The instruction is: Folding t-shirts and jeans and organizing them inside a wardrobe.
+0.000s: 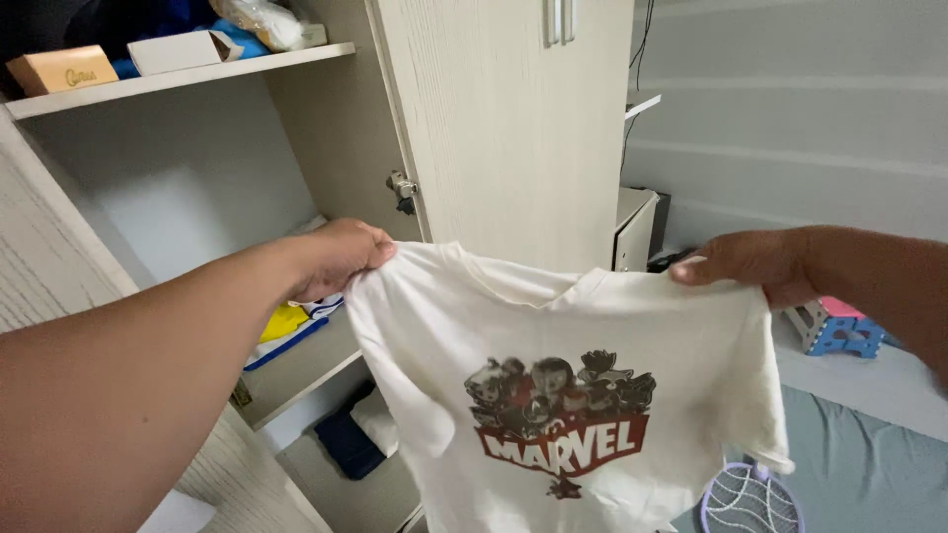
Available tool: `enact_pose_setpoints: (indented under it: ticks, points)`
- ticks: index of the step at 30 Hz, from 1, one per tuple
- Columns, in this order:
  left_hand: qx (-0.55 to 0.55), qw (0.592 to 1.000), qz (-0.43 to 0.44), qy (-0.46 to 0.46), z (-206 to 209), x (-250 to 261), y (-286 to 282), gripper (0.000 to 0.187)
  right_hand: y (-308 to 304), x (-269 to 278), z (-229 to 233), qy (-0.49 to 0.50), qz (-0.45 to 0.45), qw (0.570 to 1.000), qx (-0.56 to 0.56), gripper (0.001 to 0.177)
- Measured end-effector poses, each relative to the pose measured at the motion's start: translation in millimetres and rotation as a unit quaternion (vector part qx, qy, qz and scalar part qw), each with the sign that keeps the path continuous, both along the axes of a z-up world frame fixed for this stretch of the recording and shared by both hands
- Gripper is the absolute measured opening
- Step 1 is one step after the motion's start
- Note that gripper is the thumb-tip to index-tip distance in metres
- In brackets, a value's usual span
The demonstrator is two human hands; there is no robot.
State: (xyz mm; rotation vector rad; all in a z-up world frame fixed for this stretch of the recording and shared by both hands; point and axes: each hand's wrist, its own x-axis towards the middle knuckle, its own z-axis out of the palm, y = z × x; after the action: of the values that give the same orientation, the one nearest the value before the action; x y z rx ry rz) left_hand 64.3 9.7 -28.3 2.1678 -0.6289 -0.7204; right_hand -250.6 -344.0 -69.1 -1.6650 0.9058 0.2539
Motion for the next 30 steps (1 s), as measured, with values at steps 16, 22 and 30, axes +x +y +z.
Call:
enact_pose_setpoints:
  ticks: [16,22,30]
  points:
    - [0.043,0.997,-0.068,-0.018,33,-53,-18,0.043,1,-11,14,-0.114,-0.002,0.992,0.057,0.051]
    - [-0.009,0.986,-0.119,0.115,-3,-31,-61,0.033,-43,-39,-17,-0.081,-0.048,0.988,-0.12,0.044]
    - [0.049,0.974,-0.159,0.157,-8,-80,-108,0.034,-10,-95,-5,-0.266,-0.154,0.952,0.015,0.022]
